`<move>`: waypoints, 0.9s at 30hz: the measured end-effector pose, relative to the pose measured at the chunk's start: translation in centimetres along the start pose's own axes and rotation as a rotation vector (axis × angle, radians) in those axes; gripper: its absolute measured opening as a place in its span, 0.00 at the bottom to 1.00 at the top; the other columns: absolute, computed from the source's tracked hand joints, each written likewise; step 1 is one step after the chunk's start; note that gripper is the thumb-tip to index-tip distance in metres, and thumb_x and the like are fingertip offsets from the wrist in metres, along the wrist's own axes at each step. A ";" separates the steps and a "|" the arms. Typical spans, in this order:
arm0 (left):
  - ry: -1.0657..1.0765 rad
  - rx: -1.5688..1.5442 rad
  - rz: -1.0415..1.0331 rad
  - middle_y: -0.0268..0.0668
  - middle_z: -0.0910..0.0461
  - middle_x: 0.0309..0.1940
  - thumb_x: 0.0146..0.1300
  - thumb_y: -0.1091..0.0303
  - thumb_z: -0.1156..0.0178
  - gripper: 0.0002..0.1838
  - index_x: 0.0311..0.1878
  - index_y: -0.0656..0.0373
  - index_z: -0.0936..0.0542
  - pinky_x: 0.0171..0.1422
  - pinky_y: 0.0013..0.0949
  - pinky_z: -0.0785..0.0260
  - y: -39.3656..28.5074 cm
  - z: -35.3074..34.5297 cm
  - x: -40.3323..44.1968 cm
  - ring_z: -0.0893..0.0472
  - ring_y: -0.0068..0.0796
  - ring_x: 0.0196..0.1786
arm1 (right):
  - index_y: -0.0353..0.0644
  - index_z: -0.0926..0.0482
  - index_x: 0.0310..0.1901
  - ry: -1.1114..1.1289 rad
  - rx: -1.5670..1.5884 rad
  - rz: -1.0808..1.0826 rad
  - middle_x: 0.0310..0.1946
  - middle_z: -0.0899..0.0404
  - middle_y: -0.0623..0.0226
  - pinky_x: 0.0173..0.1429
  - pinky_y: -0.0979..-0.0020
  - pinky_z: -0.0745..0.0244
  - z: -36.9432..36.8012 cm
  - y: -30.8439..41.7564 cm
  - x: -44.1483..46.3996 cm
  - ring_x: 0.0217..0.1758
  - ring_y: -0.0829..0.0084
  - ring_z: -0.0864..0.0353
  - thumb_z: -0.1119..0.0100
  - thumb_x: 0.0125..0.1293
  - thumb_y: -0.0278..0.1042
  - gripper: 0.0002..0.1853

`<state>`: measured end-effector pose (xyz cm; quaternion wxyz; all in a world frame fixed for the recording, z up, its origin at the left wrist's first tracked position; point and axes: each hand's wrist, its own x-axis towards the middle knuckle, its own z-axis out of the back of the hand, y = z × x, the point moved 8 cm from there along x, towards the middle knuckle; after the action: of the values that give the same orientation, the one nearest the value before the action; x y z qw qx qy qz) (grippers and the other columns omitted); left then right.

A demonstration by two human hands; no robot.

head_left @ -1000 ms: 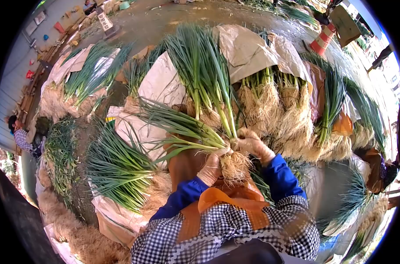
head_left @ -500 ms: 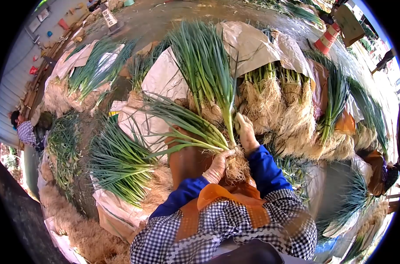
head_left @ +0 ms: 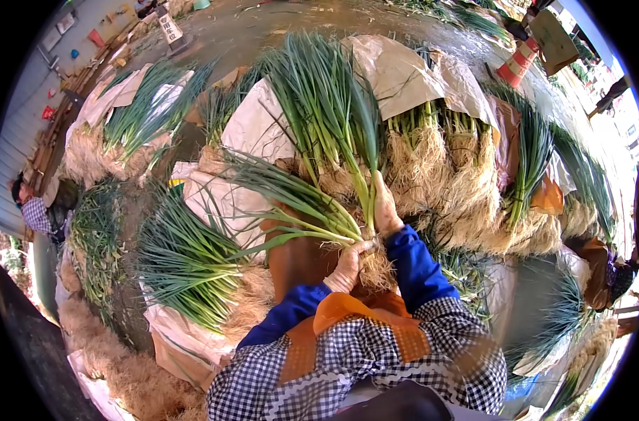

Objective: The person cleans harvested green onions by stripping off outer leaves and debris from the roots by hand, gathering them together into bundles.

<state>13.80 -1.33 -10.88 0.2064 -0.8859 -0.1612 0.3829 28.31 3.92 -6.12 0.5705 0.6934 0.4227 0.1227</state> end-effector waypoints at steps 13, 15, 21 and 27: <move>0.259 -0.053 -0.021 0.32 0.22 0.35 0.63 0.68 0.49 0.12 0.43 0.64 0.22 0.46 0.25 0.31 -2.6 -1.2 0.9 0.23 0.22 0.39 | 0.45 0.22 0.38 0.148 -1.687 0.053 0.35 0.19 0.57 0.42 0.60 0.26 12.0 -1.5 -8.8 0.38 0.53 0.21 0.59 0.65 0.54 0.22; 0.256 -0.011 -0.025 0.32 0.22 0.35 0.62 0.67 0.48 0.12 0.43 0.64 0.23 0.46 0.25 0.31 -3.2 -1.6 0.5 0.23 0.23 0.39 | 0.46 0.21 0.40 0.228 -1.952 -0.246 0.35 0.19 0.60 0.44 0.59 0.26 24.0 -6.2 -9.6 0.40 0.63 0.19 0.58 0.64 0.57 0.23; 0.250 0.087 -0.051 0.34 0.22 0.36 0.60 0.64 0.48 0.14 0.43 0.64 0.23 0.46 0.27 0.30 -2.3 -1.1 0.1 0.23 0.25 0.39 | 0.41 0.28 0.55 0.229 -0.833 0.196 0.50 0.24 0.61 0.58 0.71 0.32 3.5 1.2 -3.6 0.55 0.72 0.27 0.53 0.67 0.51 0.24; 0.244 0.090 -0.162 0.35 0.23 0.35 0.58 0.62 0.46 0.14 0.41 0.63 0.24 0.45 0.28 0.29 -8.3 -2.0 -2.8 0.24 0.27 0.38 | 0.40 0.22 0.45 0.356 -0.562 0.586 0.38 0.21 0.59 0.50 0.66 0.30 -5.1 0.1 5.5 0.44 0.64 0.22 0.51 0.62 0.39 0.15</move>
<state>12.41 4.08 -3.82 0.2943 -0.8998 -0.1885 0.2614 28.39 11.41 -6.12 0.5964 0.5699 0.2499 0.5070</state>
